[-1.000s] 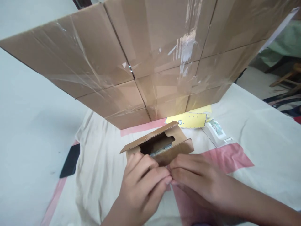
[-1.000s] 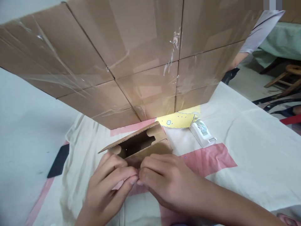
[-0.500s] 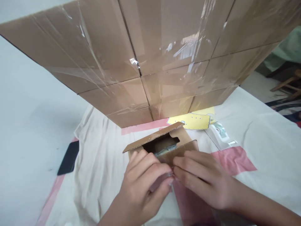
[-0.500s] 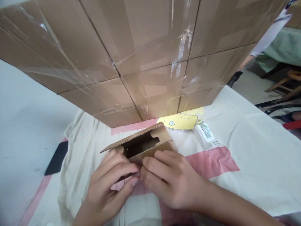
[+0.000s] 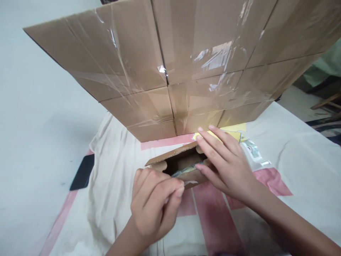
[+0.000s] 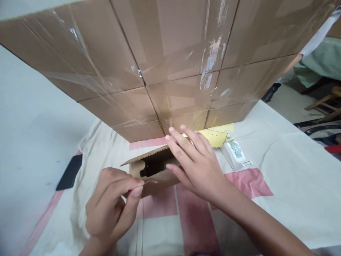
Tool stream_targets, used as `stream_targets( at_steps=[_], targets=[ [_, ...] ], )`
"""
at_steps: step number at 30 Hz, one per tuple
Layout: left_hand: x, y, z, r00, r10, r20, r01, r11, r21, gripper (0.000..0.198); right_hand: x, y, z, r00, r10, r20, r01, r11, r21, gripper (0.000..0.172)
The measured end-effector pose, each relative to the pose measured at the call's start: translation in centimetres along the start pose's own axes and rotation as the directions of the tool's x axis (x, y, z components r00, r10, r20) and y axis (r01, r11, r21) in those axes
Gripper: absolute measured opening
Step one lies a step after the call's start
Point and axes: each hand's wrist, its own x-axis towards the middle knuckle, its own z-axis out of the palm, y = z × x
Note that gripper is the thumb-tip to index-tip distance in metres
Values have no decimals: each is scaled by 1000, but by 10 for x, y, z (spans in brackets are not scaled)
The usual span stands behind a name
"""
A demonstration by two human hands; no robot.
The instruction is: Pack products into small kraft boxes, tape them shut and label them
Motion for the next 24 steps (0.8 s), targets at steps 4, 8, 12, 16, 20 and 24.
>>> stream_targets(
  at_steps=[4, 8, 12, 16, 20, 24],
  targets=[
    [3, -4, -4, 998, -58, 6, 59, 998, -10, 18, 4, 12, 12, 982, 44, 185, -31, 997, -70, 38],
    [6, -9, -7, 973, -206, 107, 202, 978, 49, 15, 2, 17, 24, 974, 68, 217, -64, 998, -28, 37],
    [9, -16, -9, 820, -463, 337, 478, 877, 41, 19, -2, 17, 27, 972, 71, 224, -67, 997, -28, 38],
    [15, -28, -9, 609, -621, 493, 689, 723, 59, 27, -3, 18, 28, 972, 74, 222, -71, 997, -21, 39],
    [23, -39, -7, 505, -611, 610, 720, 688, 92, 29, -3, 21, 30, 971, 80, 225, -83, 997, 2, 38],
    [27, -44, -4, 449, -603, 660, 698, 698, 162, 27, -3, 24, 32, 971, 63, 229, -70, 997, 25, 37]
  ],
)
